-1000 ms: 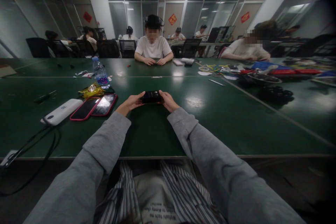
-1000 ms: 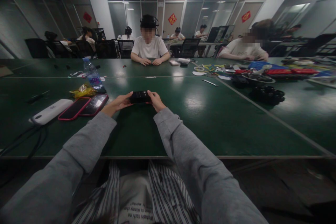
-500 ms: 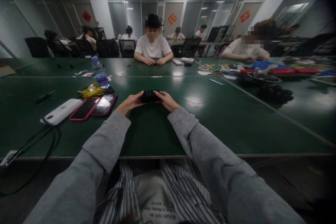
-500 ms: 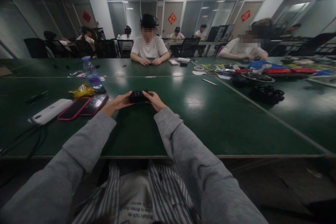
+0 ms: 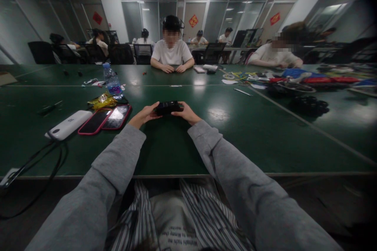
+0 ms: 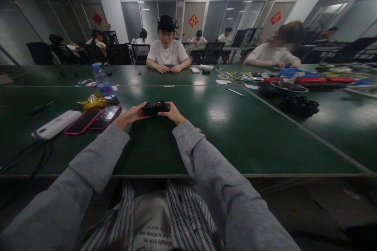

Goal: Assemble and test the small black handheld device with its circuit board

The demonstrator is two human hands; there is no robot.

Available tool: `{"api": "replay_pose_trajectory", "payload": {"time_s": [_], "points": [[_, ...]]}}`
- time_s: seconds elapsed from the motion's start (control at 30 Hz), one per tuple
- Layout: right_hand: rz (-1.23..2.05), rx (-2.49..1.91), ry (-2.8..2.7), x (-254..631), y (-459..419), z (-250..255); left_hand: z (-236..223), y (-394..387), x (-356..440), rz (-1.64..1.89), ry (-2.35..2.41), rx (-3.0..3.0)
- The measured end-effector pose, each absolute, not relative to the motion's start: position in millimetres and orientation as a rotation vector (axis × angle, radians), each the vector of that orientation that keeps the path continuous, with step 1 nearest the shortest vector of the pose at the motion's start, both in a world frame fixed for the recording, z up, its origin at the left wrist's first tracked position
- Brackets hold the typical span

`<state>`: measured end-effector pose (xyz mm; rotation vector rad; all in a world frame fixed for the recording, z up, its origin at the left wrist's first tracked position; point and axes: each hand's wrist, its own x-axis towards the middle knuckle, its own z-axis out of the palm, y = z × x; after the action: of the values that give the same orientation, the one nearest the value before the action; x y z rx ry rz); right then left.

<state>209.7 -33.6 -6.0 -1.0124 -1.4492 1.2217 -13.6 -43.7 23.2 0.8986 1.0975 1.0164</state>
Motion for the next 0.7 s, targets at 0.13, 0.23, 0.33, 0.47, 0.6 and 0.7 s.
{"api": "replay_pose_trajectory", "payload": {"time_s": [0.13, 0.23, 0.33, 0.47, 0.6, 0.7], "points": [[1.292, -0.986, -1.451, 210, -32, -6, 24, -47, -10, 0.995, 1.096, 0.886], [1.305, -0.982, -1.473, 211, -31, -5, 24, -48, -6, 0.991, 1.091, 0.88], [1.27, -0.992, -1.533, 210, -31, -5, 22, -48, -4, 1.001, 1.085, 0.865], [1.147, -1.003, -1.642, 205, -34, -8, 19, -42, -7, 1.01, 1.118, 0.828], [0.56, -1.011, -1.909, 199, -46, -4, 17, -37, -12, 0.984, 1.129, 0.809], [0.23, -0.935, -2.043, 199, -56, 6, 18, -37, -13, 0.966, 1.127, 0.816]]}}
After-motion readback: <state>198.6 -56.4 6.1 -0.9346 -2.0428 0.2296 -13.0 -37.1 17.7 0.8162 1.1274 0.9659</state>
